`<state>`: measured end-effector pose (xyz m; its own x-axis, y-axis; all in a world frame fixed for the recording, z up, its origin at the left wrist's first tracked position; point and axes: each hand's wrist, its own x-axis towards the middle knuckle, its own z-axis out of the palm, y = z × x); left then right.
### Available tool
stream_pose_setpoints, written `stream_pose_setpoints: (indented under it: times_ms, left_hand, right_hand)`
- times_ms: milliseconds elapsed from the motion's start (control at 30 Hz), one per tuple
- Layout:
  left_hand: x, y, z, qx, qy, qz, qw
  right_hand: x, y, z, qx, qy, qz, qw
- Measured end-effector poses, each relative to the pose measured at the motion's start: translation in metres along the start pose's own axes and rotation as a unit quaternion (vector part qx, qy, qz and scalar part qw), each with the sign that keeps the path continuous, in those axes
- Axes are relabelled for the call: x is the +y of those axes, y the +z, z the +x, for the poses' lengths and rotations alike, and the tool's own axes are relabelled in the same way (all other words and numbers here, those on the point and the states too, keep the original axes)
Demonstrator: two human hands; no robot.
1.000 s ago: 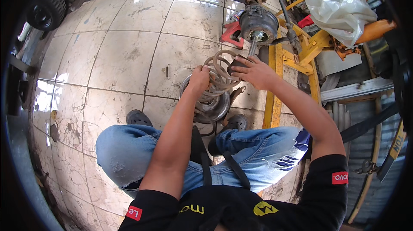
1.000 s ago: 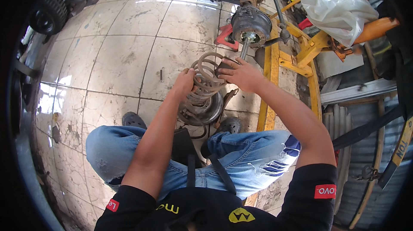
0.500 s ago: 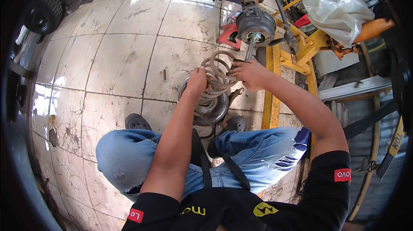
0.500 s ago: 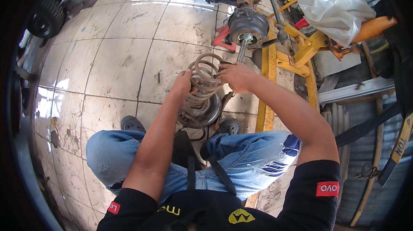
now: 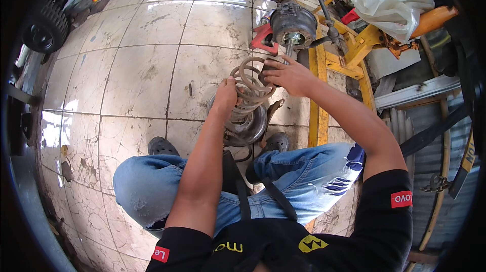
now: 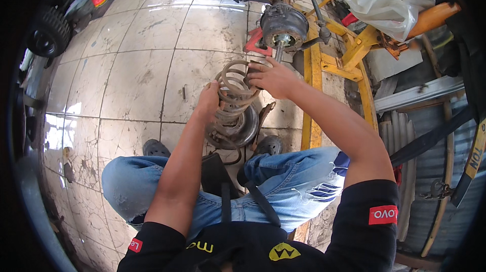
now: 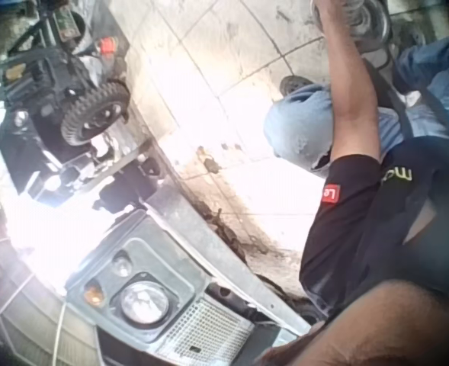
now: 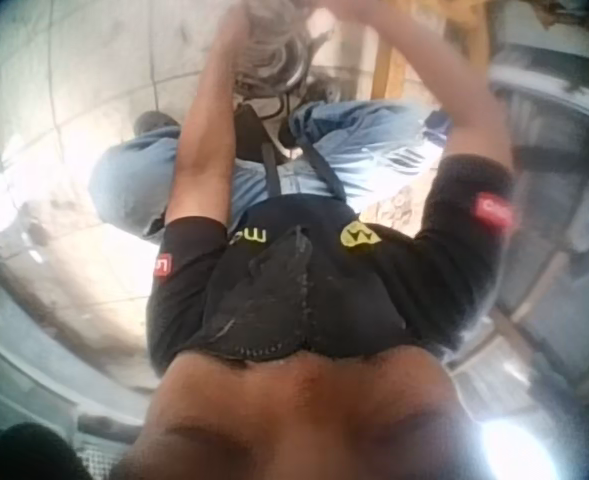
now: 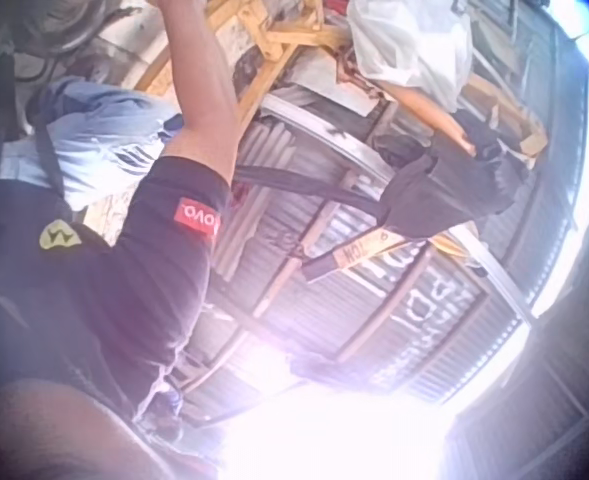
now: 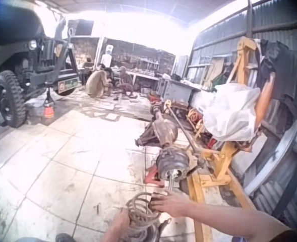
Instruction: The person sits on the floor and scrubs a metal coil spring with a brown abrasive pad. They rotate the spring and work around its coils, repeatedly rubbing the surface to remove grime.
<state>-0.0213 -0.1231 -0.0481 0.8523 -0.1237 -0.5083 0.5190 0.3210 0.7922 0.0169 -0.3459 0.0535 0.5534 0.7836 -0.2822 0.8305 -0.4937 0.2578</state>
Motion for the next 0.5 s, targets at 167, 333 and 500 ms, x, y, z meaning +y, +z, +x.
stream_pose_setpoints:
  times_ms: [167, 333, 500]
  left_hand:
    - [-0.009, 0.004, 0.002, 0.008, 0.024, 0.033, 0.999]
    - [-0.004, 0.001, 0.004, 0.023, 0.02, 0.007, 1.0]
    - [-0.002, 0.008, -0.001, 0.019, 0.03, 0.029, 0.999]
  right_hand:
    - [-0.013, 0.008, -0.008, -0.092, 0.03, 0.081, 0.992]
    - [-0.026, 0.015, -0.02, -0.015, 0.061, 0.045, 0.997]
    - [-0.041, 0.025, -0.035, 0.021, 0.135, 0.05, 0.989]
